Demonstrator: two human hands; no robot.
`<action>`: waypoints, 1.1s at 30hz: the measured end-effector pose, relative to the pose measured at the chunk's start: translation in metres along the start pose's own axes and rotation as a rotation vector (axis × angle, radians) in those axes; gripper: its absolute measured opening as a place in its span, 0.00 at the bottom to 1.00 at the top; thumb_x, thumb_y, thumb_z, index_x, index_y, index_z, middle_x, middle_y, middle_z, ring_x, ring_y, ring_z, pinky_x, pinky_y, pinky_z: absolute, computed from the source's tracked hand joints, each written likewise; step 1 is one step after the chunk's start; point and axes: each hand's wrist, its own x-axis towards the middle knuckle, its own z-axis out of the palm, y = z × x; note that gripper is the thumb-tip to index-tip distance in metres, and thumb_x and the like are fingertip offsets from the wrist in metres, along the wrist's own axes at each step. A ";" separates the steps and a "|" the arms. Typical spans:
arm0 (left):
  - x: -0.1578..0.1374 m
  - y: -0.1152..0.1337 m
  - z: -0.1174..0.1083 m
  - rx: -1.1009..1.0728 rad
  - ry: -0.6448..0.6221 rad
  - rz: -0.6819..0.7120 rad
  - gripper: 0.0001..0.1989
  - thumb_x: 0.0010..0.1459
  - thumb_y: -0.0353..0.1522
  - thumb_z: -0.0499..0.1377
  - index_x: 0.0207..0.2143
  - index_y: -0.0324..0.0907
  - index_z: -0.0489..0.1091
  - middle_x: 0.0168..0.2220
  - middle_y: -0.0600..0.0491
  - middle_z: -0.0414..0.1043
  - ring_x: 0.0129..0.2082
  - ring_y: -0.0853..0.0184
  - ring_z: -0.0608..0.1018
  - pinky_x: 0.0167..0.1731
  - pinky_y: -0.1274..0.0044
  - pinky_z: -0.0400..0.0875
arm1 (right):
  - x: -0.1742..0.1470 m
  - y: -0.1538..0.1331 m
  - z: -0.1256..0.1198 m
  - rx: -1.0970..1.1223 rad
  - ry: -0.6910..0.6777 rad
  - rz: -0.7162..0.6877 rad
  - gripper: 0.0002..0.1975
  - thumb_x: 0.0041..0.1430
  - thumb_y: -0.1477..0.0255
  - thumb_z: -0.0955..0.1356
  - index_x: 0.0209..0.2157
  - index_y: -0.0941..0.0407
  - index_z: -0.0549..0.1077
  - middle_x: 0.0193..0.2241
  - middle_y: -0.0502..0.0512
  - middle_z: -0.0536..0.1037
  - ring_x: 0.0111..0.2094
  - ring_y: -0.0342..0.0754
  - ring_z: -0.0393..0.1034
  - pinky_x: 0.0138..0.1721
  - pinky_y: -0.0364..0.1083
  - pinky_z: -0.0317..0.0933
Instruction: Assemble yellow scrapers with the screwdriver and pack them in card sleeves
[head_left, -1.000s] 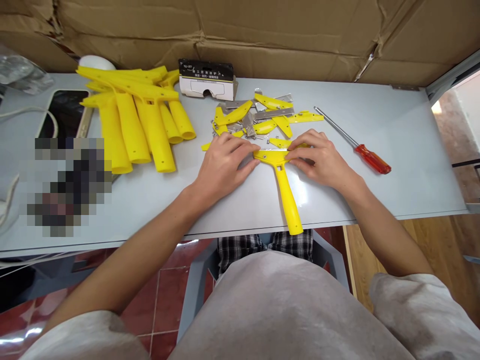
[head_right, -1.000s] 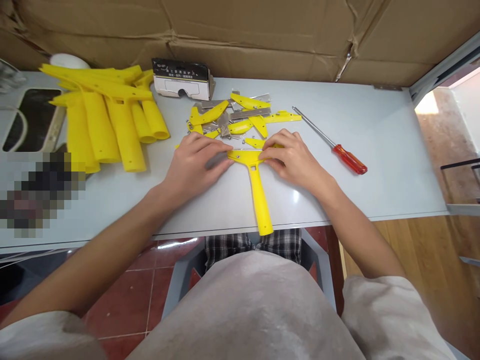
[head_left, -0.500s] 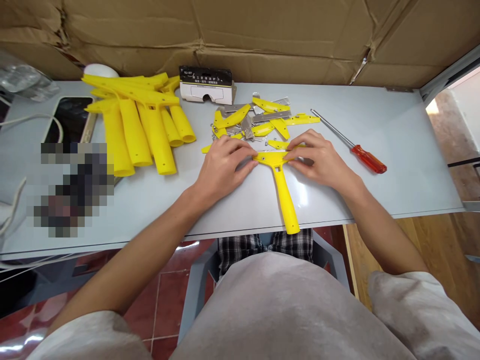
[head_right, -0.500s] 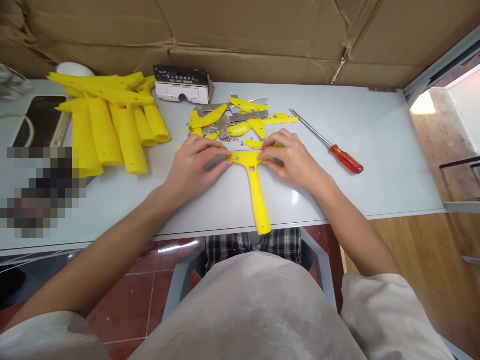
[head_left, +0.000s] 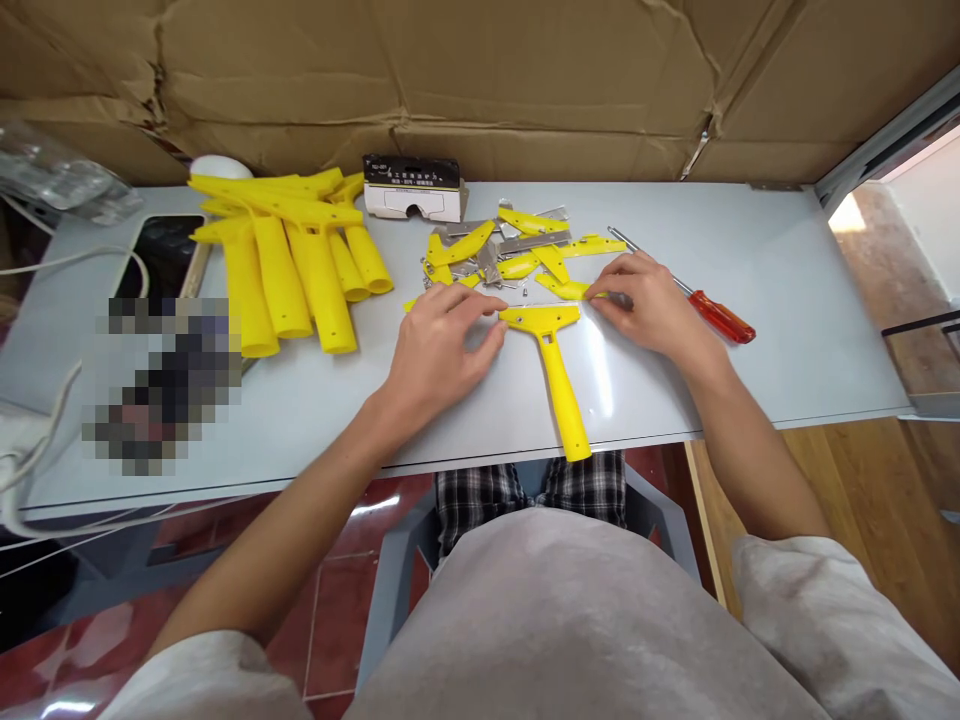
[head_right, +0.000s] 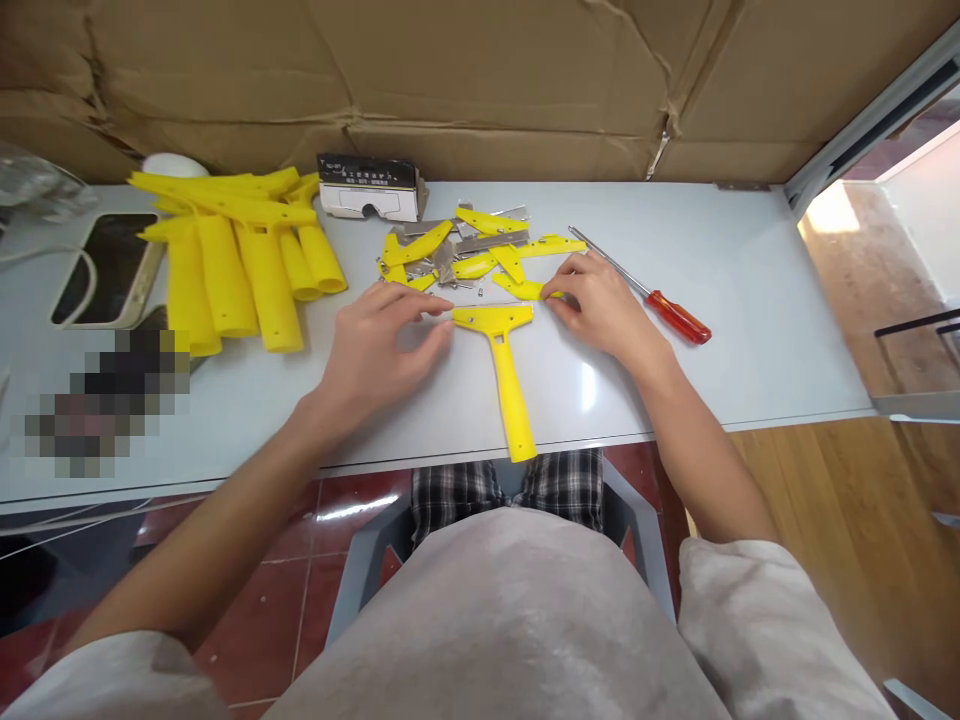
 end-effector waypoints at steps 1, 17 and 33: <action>-0.001 0.010 -0.001 -0.004 -0.007 -0.012 0.11 0.71 0.36 0.61 0.51 0.46 0.81 0.45 0.47 0.81 0.47 0.55 0.81 0.52 0.61 0.77 | 0.000 0.001 0.000 -0.011 0.013 0.018 0.14 0.71 0.67 0.68 0.47 0.51 0.87 0.46 0.62 0.81 0.50 0.61 0.73 0.56 0.63 0.69; -0.012 0.103 0.005 0.213 -0.420 0.097 0.17 0.73 0.44 0.62 0.41 0.45 0.86 0.38 0.44 0.73 0.38 0.55 0.76 0.37 0.64 0.69 | 0.000 0.017 0.007 -0.031 0.115 0.081 0.15 0.70 0.67 0.64 0.44 0.53 0.84 0.47 0.66 0.78 0.49 0.63 0.72 0.56 0.68 0.69; -0.012 0.087 0.002 0.362 -0.279 -0.056 0.18 0.71 0.42 0.62 0.56 0.42 0.77 0.53 0.40 0.75 0.43 0.52 0.82 0.36 0.65 0.75 | -0.003 0.005 0.002 -0.070 0.078 0.114 0.15 0.69 0.66 0.67 0.47 0.53 0.85 0.47 0.66 0.80 0.50 0.64 0.74 0.53 0.64 0.71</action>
